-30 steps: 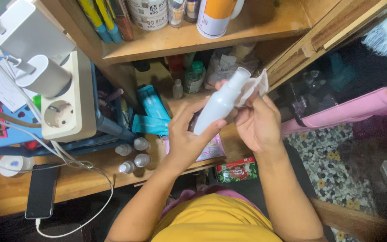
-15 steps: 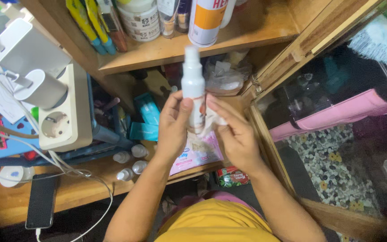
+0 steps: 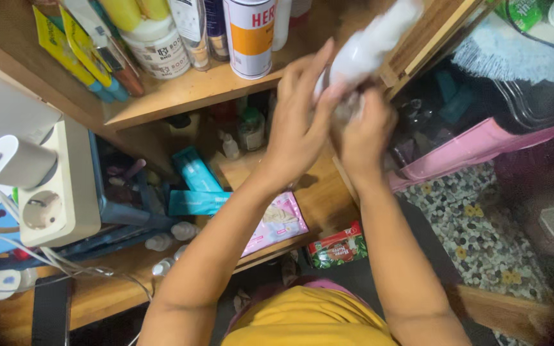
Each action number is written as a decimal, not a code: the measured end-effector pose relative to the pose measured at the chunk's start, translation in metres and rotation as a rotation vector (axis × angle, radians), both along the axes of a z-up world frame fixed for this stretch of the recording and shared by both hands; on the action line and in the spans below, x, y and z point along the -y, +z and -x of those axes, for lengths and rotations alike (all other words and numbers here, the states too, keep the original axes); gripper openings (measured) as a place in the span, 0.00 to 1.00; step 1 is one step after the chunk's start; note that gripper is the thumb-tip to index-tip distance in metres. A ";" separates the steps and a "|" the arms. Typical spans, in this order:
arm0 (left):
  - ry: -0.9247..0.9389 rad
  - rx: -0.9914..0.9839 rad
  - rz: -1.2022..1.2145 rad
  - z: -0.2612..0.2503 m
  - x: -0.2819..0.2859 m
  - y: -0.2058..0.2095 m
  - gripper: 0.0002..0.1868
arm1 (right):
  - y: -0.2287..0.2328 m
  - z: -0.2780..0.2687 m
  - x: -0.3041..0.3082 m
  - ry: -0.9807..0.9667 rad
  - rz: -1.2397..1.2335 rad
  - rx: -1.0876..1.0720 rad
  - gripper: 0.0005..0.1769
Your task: The person wipes the surfaces of a wooden cabinet and cleans various cosmetic bottles and boxes using a white tissue. They handle items one at a time, wiping them and placing them back on the shelves.
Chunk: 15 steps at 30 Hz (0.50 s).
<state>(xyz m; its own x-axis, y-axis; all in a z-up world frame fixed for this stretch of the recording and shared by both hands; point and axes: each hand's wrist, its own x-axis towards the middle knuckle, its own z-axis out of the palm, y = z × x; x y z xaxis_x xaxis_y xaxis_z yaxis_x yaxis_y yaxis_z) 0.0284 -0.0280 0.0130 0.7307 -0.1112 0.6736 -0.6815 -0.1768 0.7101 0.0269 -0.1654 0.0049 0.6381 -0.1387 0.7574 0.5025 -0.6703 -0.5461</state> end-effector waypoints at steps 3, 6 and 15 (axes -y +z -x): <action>0.006 0.109 -0.019 -0.028 0.028 0.000 0.28 | 0.009 -0.050 0.019 -0.067 0.062 0.045 0.16; 0.058 0.064 -0.109 -0.061 0.054 -0.011 0.32 | -0.005 -0.107 0.037 -0.064 0.058 0.026 0.14; 0.052 -0.099 0.035 -0.121 0.077 -0.044 0.35 | -0.061 -0.254 0.078 -0.171 0.110 0.064 0.16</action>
